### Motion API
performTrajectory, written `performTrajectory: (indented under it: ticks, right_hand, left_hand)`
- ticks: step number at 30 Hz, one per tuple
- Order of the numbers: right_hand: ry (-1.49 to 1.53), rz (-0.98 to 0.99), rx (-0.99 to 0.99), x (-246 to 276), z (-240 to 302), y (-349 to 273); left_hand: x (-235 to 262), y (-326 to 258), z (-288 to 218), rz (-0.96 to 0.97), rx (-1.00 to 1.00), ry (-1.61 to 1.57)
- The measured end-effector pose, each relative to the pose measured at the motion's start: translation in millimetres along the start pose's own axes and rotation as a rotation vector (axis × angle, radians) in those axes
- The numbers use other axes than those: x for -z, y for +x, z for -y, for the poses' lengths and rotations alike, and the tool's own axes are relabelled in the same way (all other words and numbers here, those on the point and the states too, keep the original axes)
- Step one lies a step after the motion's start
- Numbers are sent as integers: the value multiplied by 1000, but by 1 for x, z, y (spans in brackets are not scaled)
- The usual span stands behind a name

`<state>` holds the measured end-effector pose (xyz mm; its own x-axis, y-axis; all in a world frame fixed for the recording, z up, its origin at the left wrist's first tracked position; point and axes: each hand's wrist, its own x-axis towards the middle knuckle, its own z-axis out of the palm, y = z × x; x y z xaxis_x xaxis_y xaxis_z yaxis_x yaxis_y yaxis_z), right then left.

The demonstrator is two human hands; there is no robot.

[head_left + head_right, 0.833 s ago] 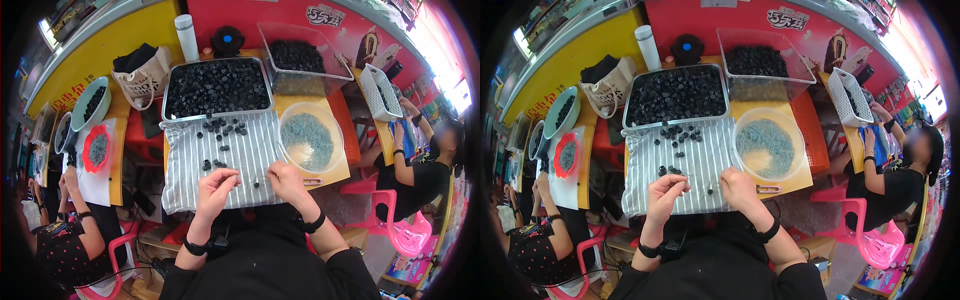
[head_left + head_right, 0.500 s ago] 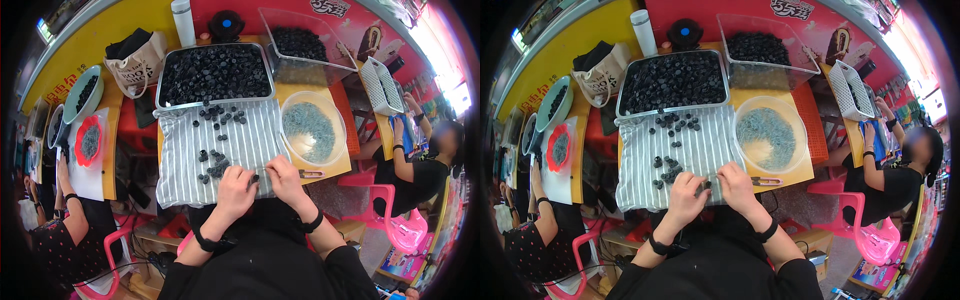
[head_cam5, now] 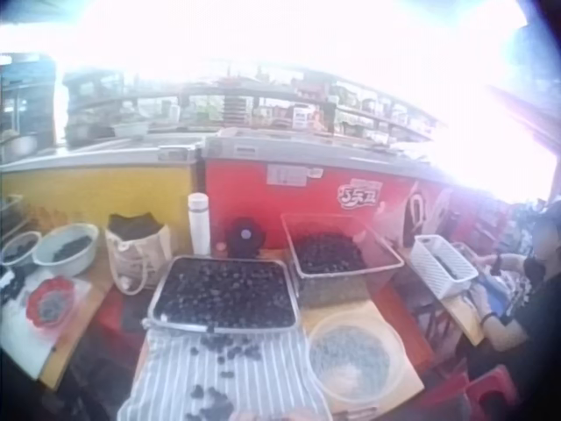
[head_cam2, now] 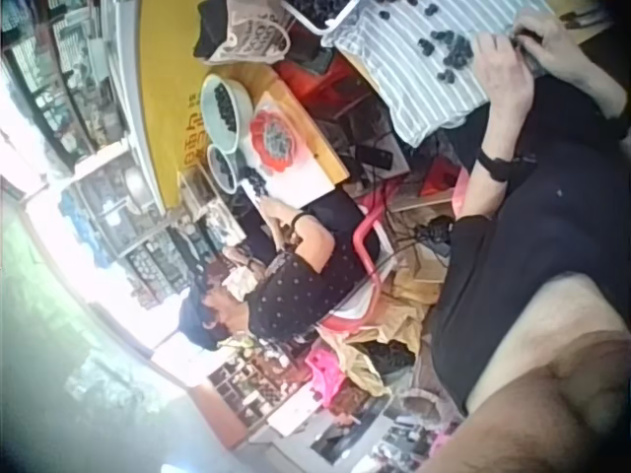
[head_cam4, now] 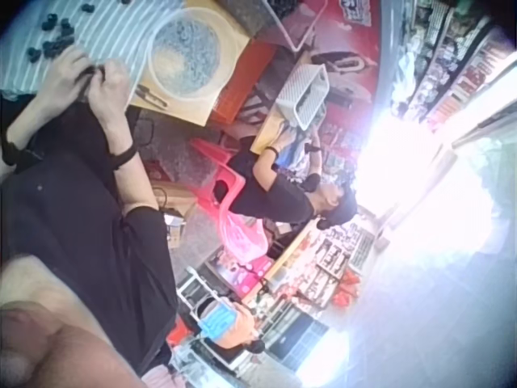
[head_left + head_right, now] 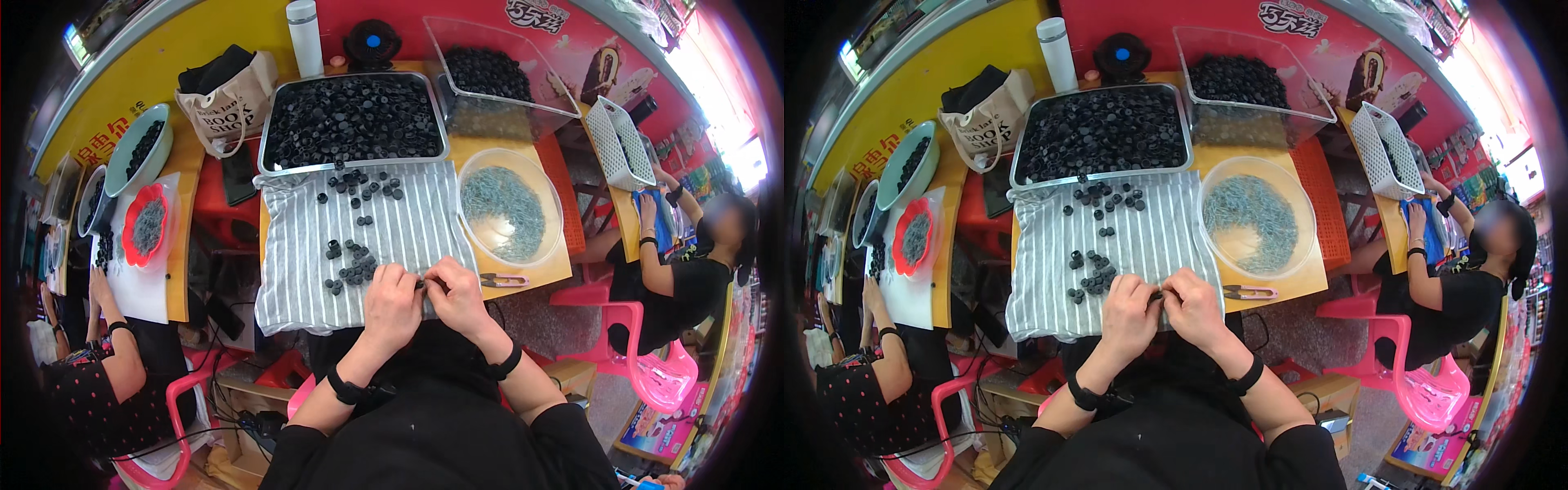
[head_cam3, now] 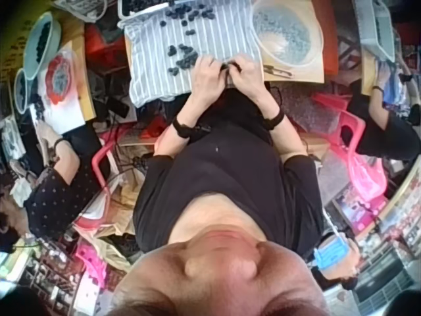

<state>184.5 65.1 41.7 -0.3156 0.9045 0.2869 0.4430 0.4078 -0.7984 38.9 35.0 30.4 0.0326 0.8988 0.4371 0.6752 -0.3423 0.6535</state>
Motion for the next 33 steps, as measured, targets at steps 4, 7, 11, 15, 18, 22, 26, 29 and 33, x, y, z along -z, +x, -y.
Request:
performTrajectory:
  ticks: [4, 7, 11, 15, 18, 22, 26, 29, 33]
  right_hand:
    - [-108, 16, 106, 0, 2, 2]
    - [-330, 163, 308, 2, 14, 11]
    - [-327, 251, 284, 3, 15, 19]
    - [-116, 259, 95, 7, 8, 19]
    - [-86, 280, -13, 13, 5, 7]
    - [785, 96, -431, 16, 2, -7]
    - [1053, 78, -458, 10, 5, -10]
    - [1129, 28, -487, 6, 14, -8]
    - [1242, -2, -566, 18, 23, -4]
  left_hand:
    - [1, 0, 1, -8, 2, -15]
    - [4, -1, 2, -22, 19, -25]
    - [-1, -1, 7, -25, 29, -77]
    - [0, -1, 7, -1, 53, -73]
    - [3, -3, 6, -7, 86, -144]
    - [14, 1, -4, -46, 120, -480]
    - [25, 6, -9, -55, 125, -527]
    - [40, 9, -9, -70, 36, -365]
    - [113, 27, 26, 62, 244, -516]
